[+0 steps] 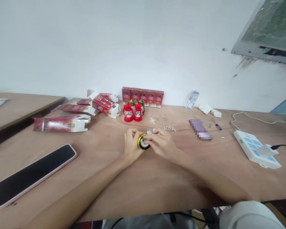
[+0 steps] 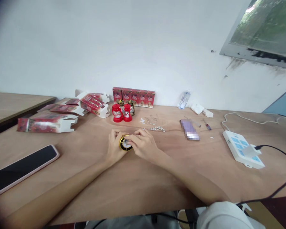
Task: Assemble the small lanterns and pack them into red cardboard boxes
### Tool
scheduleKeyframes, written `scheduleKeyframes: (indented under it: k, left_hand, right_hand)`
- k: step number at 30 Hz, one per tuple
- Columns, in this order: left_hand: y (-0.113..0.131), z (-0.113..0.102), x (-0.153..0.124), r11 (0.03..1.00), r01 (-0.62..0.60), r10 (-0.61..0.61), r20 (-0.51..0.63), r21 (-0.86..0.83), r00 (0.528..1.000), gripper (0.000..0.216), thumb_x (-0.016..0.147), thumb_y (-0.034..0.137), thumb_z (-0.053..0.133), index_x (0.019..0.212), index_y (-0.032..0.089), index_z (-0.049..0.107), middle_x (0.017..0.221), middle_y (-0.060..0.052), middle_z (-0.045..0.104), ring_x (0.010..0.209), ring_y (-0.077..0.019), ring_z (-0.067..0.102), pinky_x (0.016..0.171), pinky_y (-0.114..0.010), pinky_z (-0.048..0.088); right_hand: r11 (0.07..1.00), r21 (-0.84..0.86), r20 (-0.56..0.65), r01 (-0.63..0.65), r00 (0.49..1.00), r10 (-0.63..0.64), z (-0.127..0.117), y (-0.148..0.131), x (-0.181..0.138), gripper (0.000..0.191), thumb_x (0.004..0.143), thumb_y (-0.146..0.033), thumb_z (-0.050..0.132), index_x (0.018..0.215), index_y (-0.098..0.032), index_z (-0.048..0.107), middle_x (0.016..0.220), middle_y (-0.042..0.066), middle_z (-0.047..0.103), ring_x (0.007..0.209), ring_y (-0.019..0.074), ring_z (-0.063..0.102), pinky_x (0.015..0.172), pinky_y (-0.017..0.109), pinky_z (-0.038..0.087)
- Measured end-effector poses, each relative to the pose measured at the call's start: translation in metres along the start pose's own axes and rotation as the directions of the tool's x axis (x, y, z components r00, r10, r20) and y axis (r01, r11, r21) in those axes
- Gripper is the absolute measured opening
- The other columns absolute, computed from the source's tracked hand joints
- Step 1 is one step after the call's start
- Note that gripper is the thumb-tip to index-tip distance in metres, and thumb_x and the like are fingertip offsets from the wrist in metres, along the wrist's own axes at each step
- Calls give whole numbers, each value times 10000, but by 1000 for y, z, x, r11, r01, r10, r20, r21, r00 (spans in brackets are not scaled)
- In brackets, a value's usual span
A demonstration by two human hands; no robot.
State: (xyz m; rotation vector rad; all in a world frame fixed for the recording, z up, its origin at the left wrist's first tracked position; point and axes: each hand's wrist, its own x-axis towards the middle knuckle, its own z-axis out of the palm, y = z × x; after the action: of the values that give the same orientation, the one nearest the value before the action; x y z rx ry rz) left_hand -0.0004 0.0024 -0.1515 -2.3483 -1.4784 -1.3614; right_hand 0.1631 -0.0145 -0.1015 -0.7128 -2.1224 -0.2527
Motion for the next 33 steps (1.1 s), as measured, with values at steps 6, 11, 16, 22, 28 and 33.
scheduleKeyframes:
  k: [6, 11, 16, 22, 28, 33]
  left_hand:
    - [-2, 1, 2, 997, -33, 33, 2, -68, 999, 210, 726, 214, 656, 918, 215, 570, 949, -21, 623, 931, -191, 566, 792, -323, 326]
    - [-5, 3, 4, 988, -2, 5, 20, -155, 1000, 201, 716, 197, 675, 885, 223, 571, 914, 13, 651, 880, -165, 597, 778, -302, 348]
    - [-5, 3, 4, 962, 8, 0, 28, -272, 1000, 199, 711, 184, 668, 883, 221, 574, 920, -7, 631, 875, -169, 595, 757, -279, 422]
    - [-6, 3, 5, 965, 4, 4, 28, -262, 1000, 189, 707, 186, 661, 873, 210, 575, 899, -20, 624, 856, -179, 594, 737, -281, 460]
    - [-3, 0, 5, 963, 25, -17, 32, -268, 999, 174, 720, 202, 658, 872, 213, 574, 892, -25, 613, 850, -180, 594, 727, -285, 462]
    - [-3, 0, 5, 964, 27, -19, 31, -266, 999, 182, 716, 196, 662, 873, 212, 572, 895, -28, 612, 856, -187, 591, 733, -297, 460]
  right_hand:
    - [963, -26, -26, -270, 963, 269, -25, 33, 13, 194, 900, -235, 478, 962, -216, 660, 874, 33, 709, 840, 170, 619, 778, 297, 475]
    - [766, -463, 416, -445, 655, 631, -42, 100, 10, 259, 864, -174, 469, 1017, -201, 677, 1036, 64, 701, 970, 199, 623, 808, 277, 436]
    - [661, -644, 538, -384, 387, 749, -39, 140, -13, 128, 707, -170, 648, 805, -146, 727, 864, 115, 723, 843, 246, 659, 679, 263, 422]
    - [660, -639, 545, -396, 372, 751, -34, 149, -20, 128, 711, -168, 650, 816, -156, 722, 869, 78, 728, 808, 187, 657, 635, 218, 400]
    - [708, -602, 571, -369, 422, 705, -36, 142, -17, 163, 731, -89, 559, 767, -142, 709, 856, 97, 717, 798, 190, 645, 620, 230, 386]
    - [727, -567, 585, -386, 432, 686, -35, 138, -14, 110, 737, -122, 590, 715, -144, 696, 793, 90, 709, 742, 176, 636, 603, 226, 383]
